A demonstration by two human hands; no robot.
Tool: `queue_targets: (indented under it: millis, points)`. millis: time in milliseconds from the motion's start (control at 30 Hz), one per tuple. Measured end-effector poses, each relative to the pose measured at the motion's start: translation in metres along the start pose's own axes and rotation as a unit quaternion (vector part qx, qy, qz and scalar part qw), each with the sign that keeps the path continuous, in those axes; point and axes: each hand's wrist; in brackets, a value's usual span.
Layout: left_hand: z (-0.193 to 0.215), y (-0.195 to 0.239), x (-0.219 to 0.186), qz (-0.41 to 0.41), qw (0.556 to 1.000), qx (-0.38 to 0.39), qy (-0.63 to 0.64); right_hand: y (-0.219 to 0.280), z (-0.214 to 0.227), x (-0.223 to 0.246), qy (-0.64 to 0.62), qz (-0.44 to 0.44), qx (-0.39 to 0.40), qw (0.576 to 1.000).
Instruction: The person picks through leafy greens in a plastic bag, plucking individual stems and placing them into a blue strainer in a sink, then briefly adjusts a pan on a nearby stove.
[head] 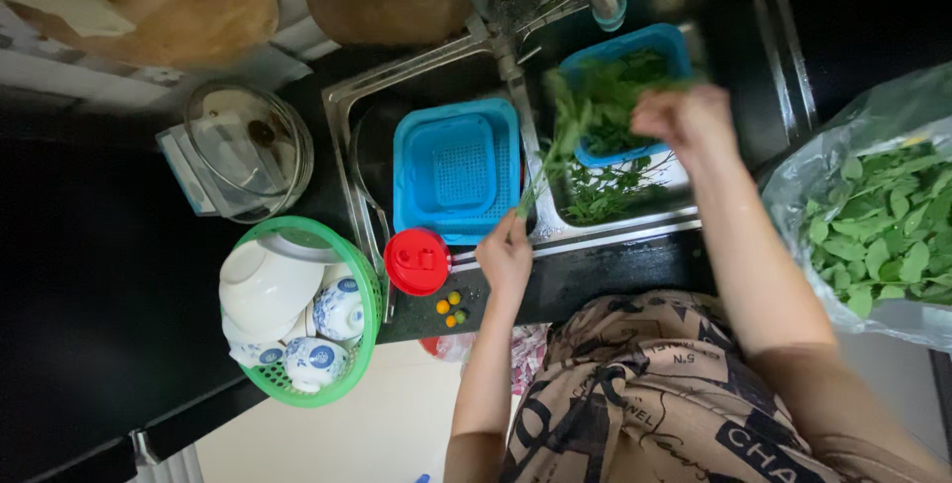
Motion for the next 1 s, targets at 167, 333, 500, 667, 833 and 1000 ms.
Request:
queue_targets:
  millis: [167,333,500,667,833,1000]
  points:
    - [-0.016,-0.007,-0.022,-0.16,0.982,-0.094,0.02,0.031,-0.055,-0.034,0.102,-0.174,0.075,0.977]
    - [-0.014,-0.006,-0.028,-0.24,0.967,-0.08,-0.041,0.036,-0.063,-0.041,0.045,-0.175,0.068,0.981]
    - [-0.016,-0.005,-0.035,-0.185,0.979,-0.074,-0.037,0.054,-0.074,-0.045,0.111,-0.045,0.015,0.993]
    - [-0.014,-0.005,-0.038,-0.15,0.988,-0.03,-0.038,0.047,-0.067,-0.048,0.147,-0.025,0.009,0.989]
    - [-0.007,0.0,-0.037,-0.15,0.988,-0.024,0.003,-0.013,-0.022,-0.072,-0.023,-0.179,0.026,0.983]
    - [0.01,0.015,-0.036,-0.106,0.994,0.005,-0.016,-0.081,0.016,-0.089,-0.164,-0.193,-0.015,0.967]
Point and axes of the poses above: each hand's wrist, its own y-axis away from the middle knuckle, its own z-axis out of the back of the hand, x = y × z, and after that the axes turned 11 degrees about -z, right-handed
